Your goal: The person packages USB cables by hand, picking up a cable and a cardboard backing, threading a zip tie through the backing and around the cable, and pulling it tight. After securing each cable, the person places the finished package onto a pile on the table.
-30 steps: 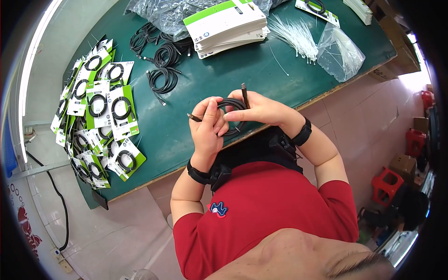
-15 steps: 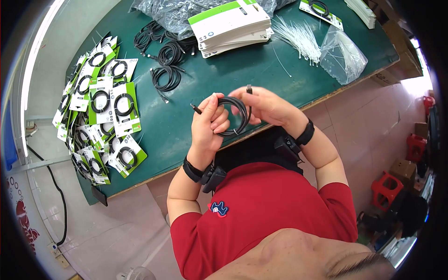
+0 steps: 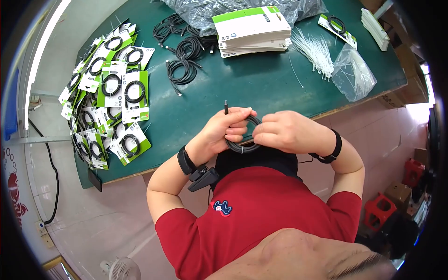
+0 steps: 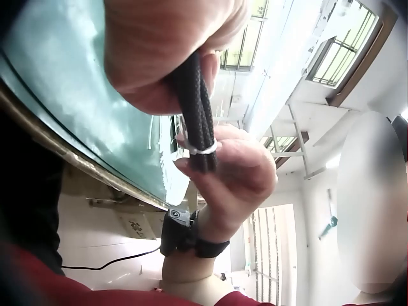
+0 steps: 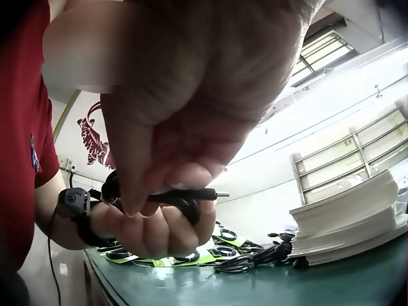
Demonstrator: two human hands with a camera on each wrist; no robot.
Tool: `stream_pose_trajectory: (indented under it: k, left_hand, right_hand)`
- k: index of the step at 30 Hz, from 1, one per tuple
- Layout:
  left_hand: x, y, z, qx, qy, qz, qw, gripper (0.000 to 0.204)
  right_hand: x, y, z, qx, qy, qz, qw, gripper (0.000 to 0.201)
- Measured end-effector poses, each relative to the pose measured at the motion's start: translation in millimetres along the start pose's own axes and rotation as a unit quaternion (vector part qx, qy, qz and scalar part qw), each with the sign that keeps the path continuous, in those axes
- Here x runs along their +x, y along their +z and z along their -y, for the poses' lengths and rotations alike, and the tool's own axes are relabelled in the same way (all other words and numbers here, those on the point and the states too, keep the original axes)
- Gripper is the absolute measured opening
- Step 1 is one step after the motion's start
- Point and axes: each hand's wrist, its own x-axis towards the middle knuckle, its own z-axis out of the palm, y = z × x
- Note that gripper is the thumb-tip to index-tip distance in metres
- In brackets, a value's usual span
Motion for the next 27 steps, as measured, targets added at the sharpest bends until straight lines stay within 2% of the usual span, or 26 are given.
stream_pose_trajectory:
  k: [2, 7, 10, 11, 13, 14, 15, 17, 18, 19, 20, 21, 22, 25, 26, 27]
  left_hand:
    - [-2.5, 1.6, 0.7, 0.008, -0.014, 0.001, 1.000, 0.020]
    - [-3.9, -1.1, -2.3, 0.090, -0.070, 0.024, 0.993, 0.024]
    - [1.2, 0.7, -10.9, 0.114, -0.102, 0.056, 0.987, 0.026]
    - [2.2, 9.4, -15.9, 0.075, -0.084, 0.058, 0.992, 0.028]
    - [6.3, 26.1, -27.8, -0.002, -0.050, 0.063, 0.997, 0.033]
    - [11.2, 30.3, -34.0, 0.003, -0.049, 0.066, 0.997, 0.033]
    - [17.6, 34.4, -41.7, 0.048, 0.012, 0.030, 0.998, 0.035]
    - [33.3, 42.3, -60.1, 0.136, 0.134, -0.043, 0.981, 0.040]
    - [44.4, 42.0, -70.2, 0.140, 0.136, -0.039, 0.980, 0.040]
    - [59.2, 36.6, -81.1, 0.330, 0.276, -0.060, 0.901, 0.041]
    - [73.7, 30.9, -91.3, 0.498, 0.399, -0.077, 0.766, 0.043]
    - [86.2, 26.3, -99.6, 0.635, 0.499, -0.089, 0.583, 0.045]
    - [95.9, 26.5, -107.1, 0.636, 0.500, -0.086, 0.581, 0.045]
    - [118.3, 28.4, -121.7, 0.773, 0.577, -0.170, 0.203, 0.039]
    - [123.0, 25.5, -121.5, 0.772, 0.578, -0.168, 0.202, 0.039]
    - [126.6, 21.8, -120.5, 0.790, 0.562, -0.169, 0.174, 0.038]
  right_hand:
    - [1.4, -1.2, 6.5, -0.006, -0.031, 0.024, 0.999, 0.017]
    - [0.0, 8.7, 15.9, 0.000, -0.063, 0.005, 0.998, 0.016]
    - [-0.2, 10.9, 16.4, 0.006, -0.046, -0.055, 0.997, 0.009]
    - [-1.3, 8.5, 14.5, 0.002, -0.047, -0.057, 0.997, 0.009]
    - [-9.5, 0.4, 7.9, 0.040, 0.003, -0.133, 0.990, 0.017]
    - [-15.4, -4.1, 4.8, 0.059, 0.027, -0.169, 0.984, 0.022]
    - [-23.2, -6.2, 2.1, 0.053, 0.027, -0.169, 0.984, 0.022]
    - [-43.6, -3.0, -4.4, 0.044, 0.121, -0.316, 0.940, 0.026]
    - [-52.0, -1.3, -7.0, 0.040, 0.165, -0.386, 0.907, 0.027]
    - [-58.6, -0.1, -8.3, 0.036, 0.165, -0.388, 0.906, 0.027]
    - [-64.8, 1.9, -8.5, 0.064, 0.197, -0.418, 0.885, 0.027]
    - [-70.4, 4.1, -8.5, 0.092, 0.229, -0.446, 0.860, 0.027]
    - [-75.2, 5.7, -9.0, 0.120, 0.260, -0.473, 0.833, 0.026]
    - [-87.6, 11.0, -12.3, 0.107, 0.281, -0.473, 0.828, 0.025]
    - [-90.6, 11.3, -13.4, 0.103, 0.292, -0.472, 0.826, 0.024]
    - [-93.3, 11.2, -14.1, 0.101, 0.292, -0.473, 0.825, 0.024]
